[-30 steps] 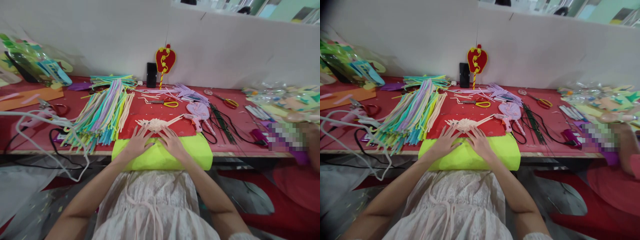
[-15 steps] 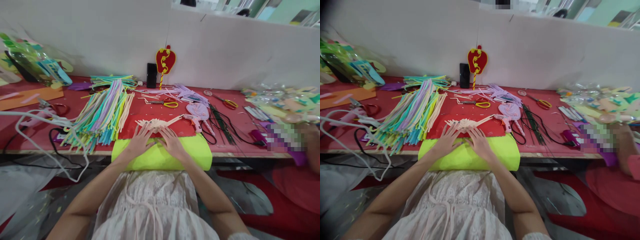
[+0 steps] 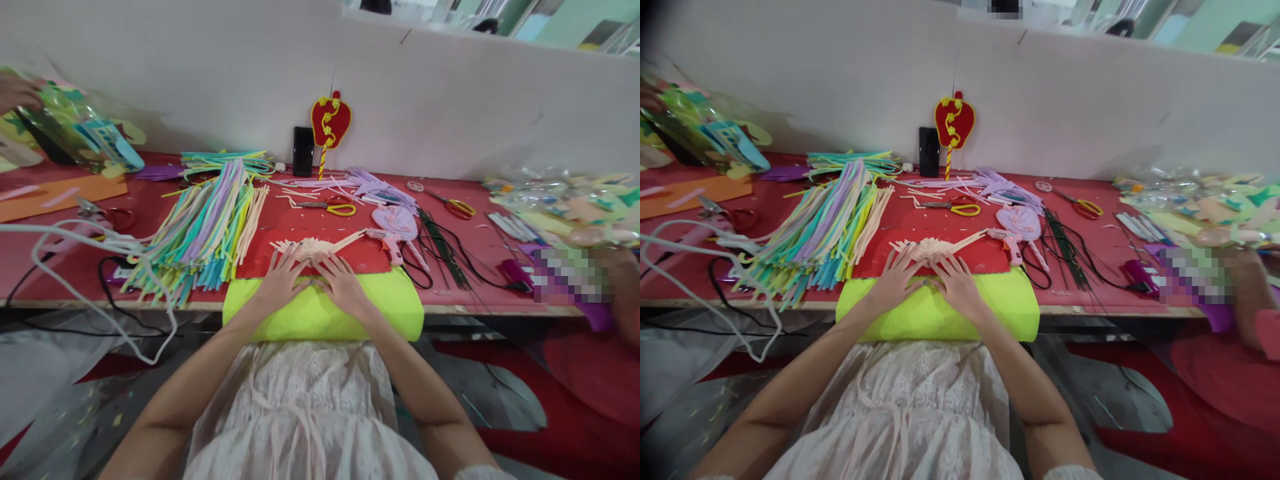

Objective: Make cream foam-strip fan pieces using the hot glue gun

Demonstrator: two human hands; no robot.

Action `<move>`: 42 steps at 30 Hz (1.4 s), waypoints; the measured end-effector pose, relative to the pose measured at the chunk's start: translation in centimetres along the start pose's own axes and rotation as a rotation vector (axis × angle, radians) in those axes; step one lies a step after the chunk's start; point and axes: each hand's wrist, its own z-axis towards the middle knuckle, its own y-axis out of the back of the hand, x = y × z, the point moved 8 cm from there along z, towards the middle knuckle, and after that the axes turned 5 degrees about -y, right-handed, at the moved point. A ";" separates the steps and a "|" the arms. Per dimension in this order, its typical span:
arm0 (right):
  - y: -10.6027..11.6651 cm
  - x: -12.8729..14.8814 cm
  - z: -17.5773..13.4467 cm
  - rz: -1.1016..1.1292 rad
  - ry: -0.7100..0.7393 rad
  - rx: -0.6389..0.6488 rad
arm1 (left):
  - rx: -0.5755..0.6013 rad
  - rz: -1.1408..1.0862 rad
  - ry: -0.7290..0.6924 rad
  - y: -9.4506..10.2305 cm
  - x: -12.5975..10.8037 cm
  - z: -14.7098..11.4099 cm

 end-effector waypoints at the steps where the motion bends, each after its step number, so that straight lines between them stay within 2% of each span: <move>1: -0.1 0.0 0.0 -0.004 0.000 0.001 | -0.015 0.007 0.004 0.2 0.2 0.0; 4: 0.0 -0.1 0.1 -0.004 -0.005 -0.008 | -0.103 0.041 0.088 1.6 1.8 -0.1; 9: 0.1 -0.1 0.0 -0.001 0.000 -0.022 | -0.218 0.224 0.477 5.5 8.0 -1.9; 11: 0.2 -0.1 0.0 0.001 0.003 -0.027 | -0.190 0.300 0.577 6.5 10.0 -2.5; 14: 0.2 0.0 -0.1 0.002 0.007 -0.029 | -0.053 0.317 0.649 6.4 11.8 -2.7; 20: 0.1 -0.1 0.0 -0.012 0.008 -0.024 | 0.111 0.255 0.698 5.2 13.4 -2.3; 24: 0.0 -0.2 0.0 -0.010 0.007 -0.022 | 0.138 0.099 0.809 4.7 14.6 -2.6; 34: 0.2 0.0 0.0 -0.007 0.004 -0.023 | -0.003 -0.046 0.899 5.9 15.3 -2.8; 42: 0.0 -0.2 0.0 -0.012 0.012 -0.035 | -0.291 -0.328 0.845 8.0 16.7 -2.6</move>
